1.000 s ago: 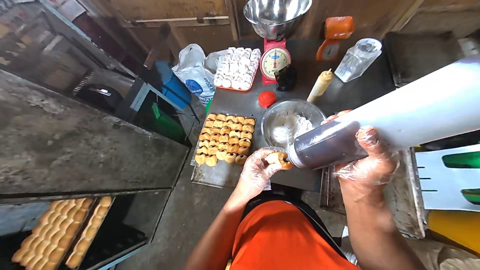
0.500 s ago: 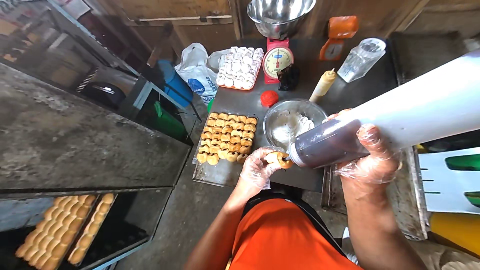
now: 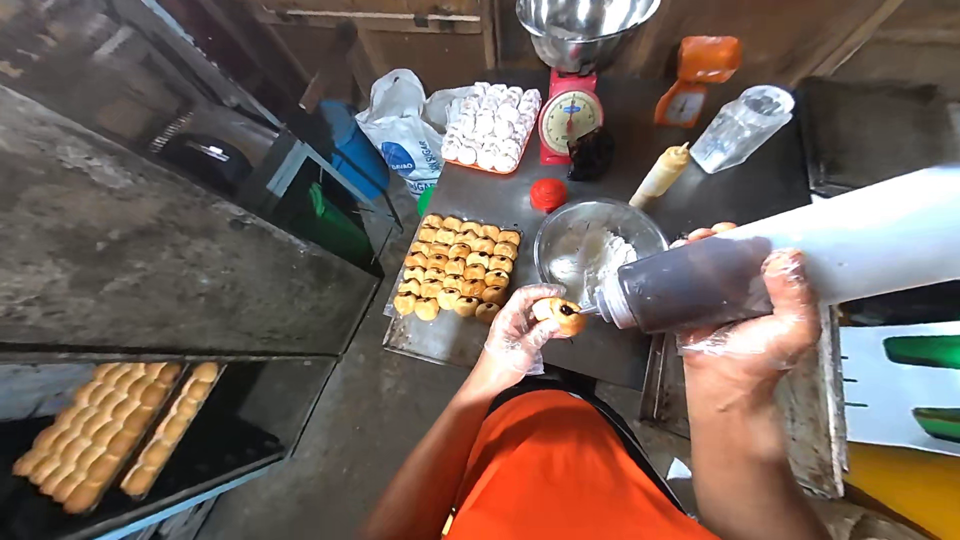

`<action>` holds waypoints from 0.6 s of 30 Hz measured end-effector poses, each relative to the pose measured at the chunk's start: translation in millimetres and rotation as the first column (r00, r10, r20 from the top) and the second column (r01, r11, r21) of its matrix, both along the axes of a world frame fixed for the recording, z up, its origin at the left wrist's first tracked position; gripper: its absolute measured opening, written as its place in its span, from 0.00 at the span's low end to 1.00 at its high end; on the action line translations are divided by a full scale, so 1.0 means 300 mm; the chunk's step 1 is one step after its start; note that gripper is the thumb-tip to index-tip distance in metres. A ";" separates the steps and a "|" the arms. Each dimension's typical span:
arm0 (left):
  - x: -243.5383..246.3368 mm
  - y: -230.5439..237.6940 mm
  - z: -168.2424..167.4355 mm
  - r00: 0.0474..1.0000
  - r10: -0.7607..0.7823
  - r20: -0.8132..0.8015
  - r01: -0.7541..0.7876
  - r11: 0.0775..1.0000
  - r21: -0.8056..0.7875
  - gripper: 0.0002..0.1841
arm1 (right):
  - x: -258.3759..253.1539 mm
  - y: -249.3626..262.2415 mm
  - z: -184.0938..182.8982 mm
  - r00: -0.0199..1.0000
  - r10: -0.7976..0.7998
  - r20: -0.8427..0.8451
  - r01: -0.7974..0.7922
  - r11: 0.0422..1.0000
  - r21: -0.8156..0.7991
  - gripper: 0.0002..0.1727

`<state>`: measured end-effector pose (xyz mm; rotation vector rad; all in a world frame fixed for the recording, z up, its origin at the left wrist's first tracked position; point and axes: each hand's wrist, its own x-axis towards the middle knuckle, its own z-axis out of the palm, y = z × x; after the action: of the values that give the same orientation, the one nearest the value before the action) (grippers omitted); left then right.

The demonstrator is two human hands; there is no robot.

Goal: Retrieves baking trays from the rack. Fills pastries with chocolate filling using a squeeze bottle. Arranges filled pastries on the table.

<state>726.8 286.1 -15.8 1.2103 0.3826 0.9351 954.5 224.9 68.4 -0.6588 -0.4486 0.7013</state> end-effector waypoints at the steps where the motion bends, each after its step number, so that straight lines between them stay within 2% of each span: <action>1: -0.008 0.004 -0.013 0.999 0.034 -0.004 -0.034 0.999 0.002 0.23 | 0.001 0.007 -0.014 1.000 0.006 -0.030 -0.007 1.000 -0.022 0.20; 5: -0.084 0.026 -0.108 0.942 0.269 -0.200 -0.271 0.962 0.019 0.20 | 0.004 0.029 -0.091 0.995 0.020 -0.101 -0.034 0.989 -0.142 0.25; 7: -0.171 0.057 -0.206 0.850 0.378 -0.366 -0.382 0.922 0.066 0.19 | 0.005 0.031 -0.135 0.996 0.020 -0.085 -0.034 0.985 -0.172 0.26; 9: -0.294 0.094 -0.330 0.692 0.444 -0.569 -0.453 0.881 0.136 0.17 | 0.008 0.018 -0.176 0.999 -0.007 -0.032 0.000 0.980 -0.198 0.25; 11: -0.430 0.145 -0.468 0.514 0.458 -0.726 -0.468 0.858 0.211 0.18 | 0.026 -0.005 -0.216 1.000 -0.029 -0.006 0.027 0.978 -0.206 0.23; 13: -0.542 0.199 -0.572 0.379 0.436 -0.817 -0.477 0.848 0.232 0.18 | 0.053 -0.033 -0.250 0.999 -0.036 -0.014 0.032 0.979 -0.202 0.23; 16: -0.606 0.274 -0.663 0.253 0.348 -0.903 -0.453 0.867 0.208 0.20 | 0.107 -0.078 -0.274 0.999 -0.036 -0.038 0.027 0.979 -0.202 0.26; 18: -0.613 0.313 -0.725 0.198 0.349 -0.916 -0.403 0.881 0.249 0.19 | 0.176 -0.124 -0.305 0.998 -0.036 -0.047 0.028 0.986 -0.166 0.28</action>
<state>543.0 380.1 -233.2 1.5733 1.7764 0.4515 1007.3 187.6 -23.0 -0.8012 -0.3354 0.7282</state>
